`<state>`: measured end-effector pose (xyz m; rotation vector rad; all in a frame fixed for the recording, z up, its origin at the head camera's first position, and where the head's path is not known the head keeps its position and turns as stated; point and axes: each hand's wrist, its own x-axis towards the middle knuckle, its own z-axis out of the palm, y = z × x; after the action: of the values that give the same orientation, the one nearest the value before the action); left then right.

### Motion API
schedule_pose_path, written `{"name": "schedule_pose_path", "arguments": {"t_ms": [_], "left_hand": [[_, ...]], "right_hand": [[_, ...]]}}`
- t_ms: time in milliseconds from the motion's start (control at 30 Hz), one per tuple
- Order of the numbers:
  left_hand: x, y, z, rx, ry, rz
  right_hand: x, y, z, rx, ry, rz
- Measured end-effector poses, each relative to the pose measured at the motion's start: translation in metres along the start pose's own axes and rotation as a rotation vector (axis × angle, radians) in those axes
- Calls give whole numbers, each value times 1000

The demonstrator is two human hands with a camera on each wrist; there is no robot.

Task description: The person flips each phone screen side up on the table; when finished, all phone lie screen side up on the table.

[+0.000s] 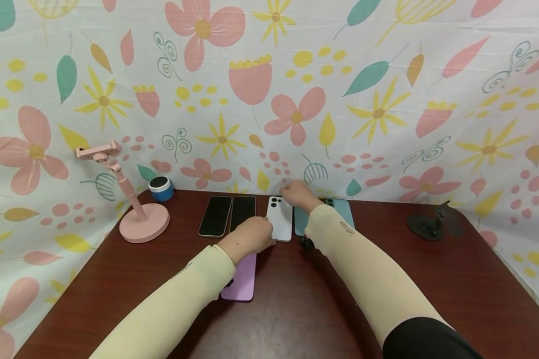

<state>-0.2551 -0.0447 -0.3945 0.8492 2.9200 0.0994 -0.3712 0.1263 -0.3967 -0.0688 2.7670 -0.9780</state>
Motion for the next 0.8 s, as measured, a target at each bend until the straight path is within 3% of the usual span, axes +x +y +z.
{"name": "schedule_pose_path", "arguments": {"t_ms": [300,567,800], "left_hand": [[2,3,-3,-13,29,-97],[5,-4,-1,-128,16,-130],[6,-6,-3,-115,12,-140]], "right_hand": [[0,-3,2,17,7,-5],[0,-5,4,-34,-6,-5],[0,-10,6,-92,3,-19]]}}
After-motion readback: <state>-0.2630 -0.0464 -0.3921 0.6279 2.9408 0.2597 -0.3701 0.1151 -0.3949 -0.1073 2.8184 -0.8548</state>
